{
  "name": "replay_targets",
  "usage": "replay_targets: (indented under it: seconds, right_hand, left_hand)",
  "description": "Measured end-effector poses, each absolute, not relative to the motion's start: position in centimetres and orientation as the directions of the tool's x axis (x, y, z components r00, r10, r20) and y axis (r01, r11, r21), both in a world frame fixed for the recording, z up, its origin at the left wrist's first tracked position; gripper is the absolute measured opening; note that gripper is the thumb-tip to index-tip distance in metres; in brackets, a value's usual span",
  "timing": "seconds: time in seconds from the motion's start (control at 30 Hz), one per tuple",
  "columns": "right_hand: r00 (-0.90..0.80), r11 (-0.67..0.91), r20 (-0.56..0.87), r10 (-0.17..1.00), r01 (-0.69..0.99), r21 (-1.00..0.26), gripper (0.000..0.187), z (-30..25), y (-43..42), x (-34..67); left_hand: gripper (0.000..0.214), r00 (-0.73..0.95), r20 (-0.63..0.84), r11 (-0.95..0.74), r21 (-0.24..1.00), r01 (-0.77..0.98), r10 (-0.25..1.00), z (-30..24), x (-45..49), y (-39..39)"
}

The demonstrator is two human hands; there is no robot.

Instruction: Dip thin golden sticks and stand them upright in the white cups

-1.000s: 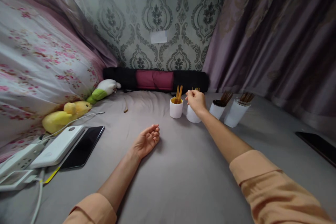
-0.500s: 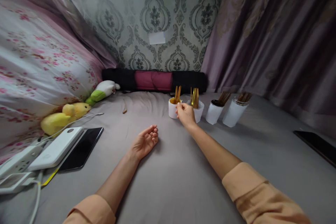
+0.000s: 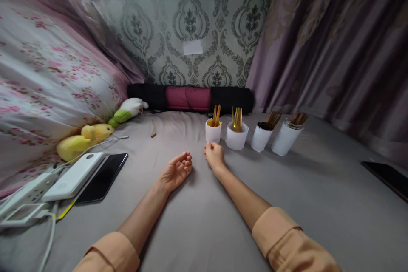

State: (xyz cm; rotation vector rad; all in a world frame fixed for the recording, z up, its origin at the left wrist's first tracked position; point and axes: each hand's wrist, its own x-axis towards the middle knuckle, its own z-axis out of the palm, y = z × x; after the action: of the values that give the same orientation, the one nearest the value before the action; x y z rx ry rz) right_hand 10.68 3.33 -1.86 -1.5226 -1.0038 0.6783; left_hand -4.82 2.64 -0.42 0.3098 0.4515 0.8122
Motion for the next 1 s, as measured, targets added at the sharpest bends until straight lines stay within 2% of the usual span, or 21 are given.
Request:
replay_targets:
  seconds: [0.13,0.33,0.47,0.67,0.83,1.0]
  right_hand:
    - [0.468,-0.006,0.135,0.873,0.287,-0.958,0.031,-2.2,3.2,10.7]
    - [0.425,0.063,0.259,0.868,0.422,-0.904,0.037,-2.8,3.0,10.7]
    - [0.423,0.082,0.302,0.854,0.464,-0.882,0.040,-3.1,3.1,10.7]
    - [0.421,0.077,0.314,0.851,0.491,-0.868,0.039,-3.4,3.2,10.8]
    - [0.415,0.076,0.304,0.857,0.482,-0.873,0.039,-3.8,3.5,10.9]
    - [0.433,0.065,0.289,0.854,0.464,-0.884,0.039,-3.5,3.3,10.7]
  left_hand:
    - [0.006,0.598,-0.257,0.644,0.432,-0.631,0.759,-0.5,-4.9,2.7]
    - [0.006,0.585,-0.263,0.633,0.456,-0.625,0.767,-0.5,-5.1,2.5]
    - [0.006,0.543,-0.317,0.624,0.494,-0.606,0.778,-0.3,-5.2,3.0]
    - [0.003,0.384,-0.478,0.604,0.714,-0.354,0.790,1.0,-5.3,5.1]
    - [0.003,0.240,-0.487,0.539,0.800,-0.264,0.840,1.8,-5.9,7.9]
    - [0.005,0.064,-0.415,0.419,0.906,-0.064,0.907,1.8,-7.4,10.7]
